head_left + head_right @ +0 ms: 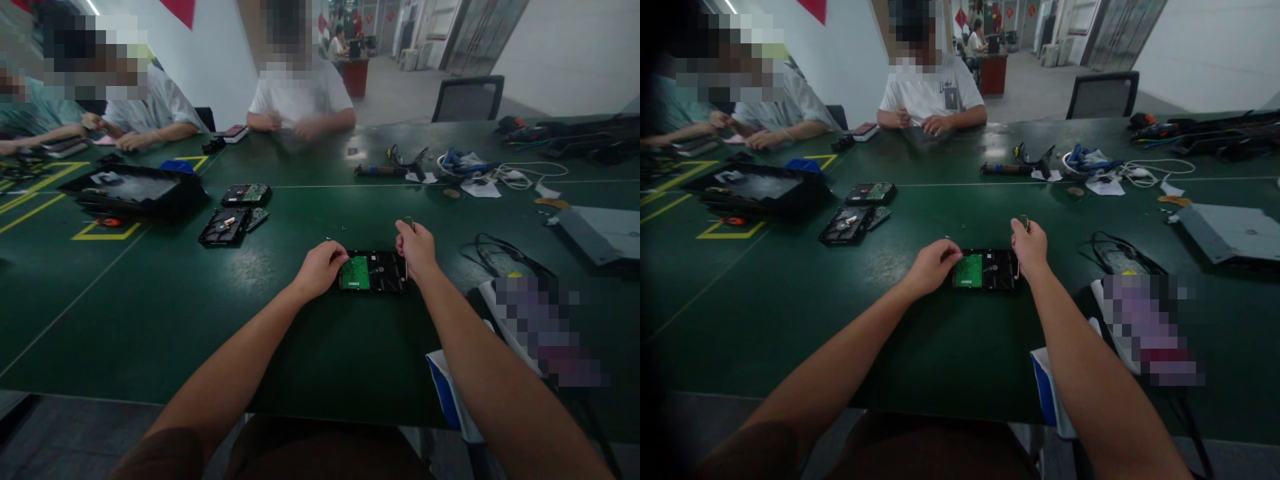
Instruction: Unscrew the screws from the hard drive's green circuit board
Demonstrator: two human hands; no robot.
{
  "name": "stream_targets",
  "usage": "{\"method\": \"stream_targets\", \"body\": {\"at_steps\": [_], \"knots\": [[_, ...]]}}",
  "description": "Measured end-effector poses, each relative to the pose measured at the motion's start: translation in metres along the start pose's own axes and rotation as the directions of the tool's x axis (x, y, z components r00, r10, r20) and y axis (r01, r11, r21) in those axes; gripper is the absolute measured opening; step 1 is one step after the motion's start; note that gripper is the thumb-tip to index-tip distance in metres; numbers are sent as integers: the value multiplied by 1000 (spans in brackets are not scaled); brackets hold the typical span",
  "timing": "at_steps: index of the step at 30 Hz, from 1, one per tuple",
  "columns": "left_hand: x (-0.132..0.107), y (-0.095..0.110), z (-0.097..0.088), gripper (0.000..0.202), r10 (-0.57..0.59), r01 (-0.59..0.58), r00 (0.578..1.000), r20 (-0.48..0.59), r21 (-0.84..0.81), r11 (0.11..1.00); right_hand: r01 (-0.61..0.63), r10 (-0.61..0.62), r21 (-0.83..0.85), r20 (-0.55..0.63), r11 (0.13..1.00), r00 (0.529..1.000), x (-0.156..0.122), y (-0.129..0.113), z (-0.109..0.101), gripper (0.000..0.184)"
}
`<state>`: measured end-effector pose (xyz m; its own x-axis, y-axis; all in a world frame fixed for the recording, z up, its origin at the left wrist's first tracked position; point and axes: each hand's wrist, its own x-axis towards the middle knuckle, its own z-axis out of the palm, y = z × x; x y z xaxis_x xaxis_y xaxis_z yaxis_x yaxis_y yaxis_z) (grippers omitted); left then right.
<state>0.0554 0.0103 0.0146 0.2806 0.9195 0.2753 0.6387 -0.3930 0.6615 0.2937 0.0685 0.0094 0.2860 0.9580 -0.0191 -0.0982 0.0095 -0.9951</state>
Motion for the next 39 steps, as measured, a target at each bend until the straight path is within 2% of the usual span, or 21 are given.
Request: {"method": "stream_targets", "body": {"at_steps": [3,5,8,11,20,25,35,39], "knots": [[1,0,0,8,13,-14,1000,17,62,998,1,-1,6,4,1000,1000,0,0,0,18],[2,1,-1,9,35,-40,999,29,174,984,6,-6,2,6,1000,1000,0,1,-1,19],[2,3,-3,11,100,-112,994,52,340,934,15,-14,-10,15,1000,1000,1,4,-2,20],[1,6,-4,13,158,-182,983,92,395,900,19,-19,-12,19,1000,1000,2,6,-3,20],[-2,3,-3,18,183,-194,981,66,282,939,21,-21,-20,6,1000,1000,2,5,-2,21],[-3,3,-5,18,231,-240,971,66,228,944,31,-31,-28,-1,999,1000,2,5,-1,20],[-4,3,-7,20,288,-308,951,114,268,913,32,-32,-7,30,999,999,2,7,-3,22],[-4,3,-8,22,266,-273,962,63,275,922,28,-28,-1,27,1000,999,1,6,-4,22]]}}
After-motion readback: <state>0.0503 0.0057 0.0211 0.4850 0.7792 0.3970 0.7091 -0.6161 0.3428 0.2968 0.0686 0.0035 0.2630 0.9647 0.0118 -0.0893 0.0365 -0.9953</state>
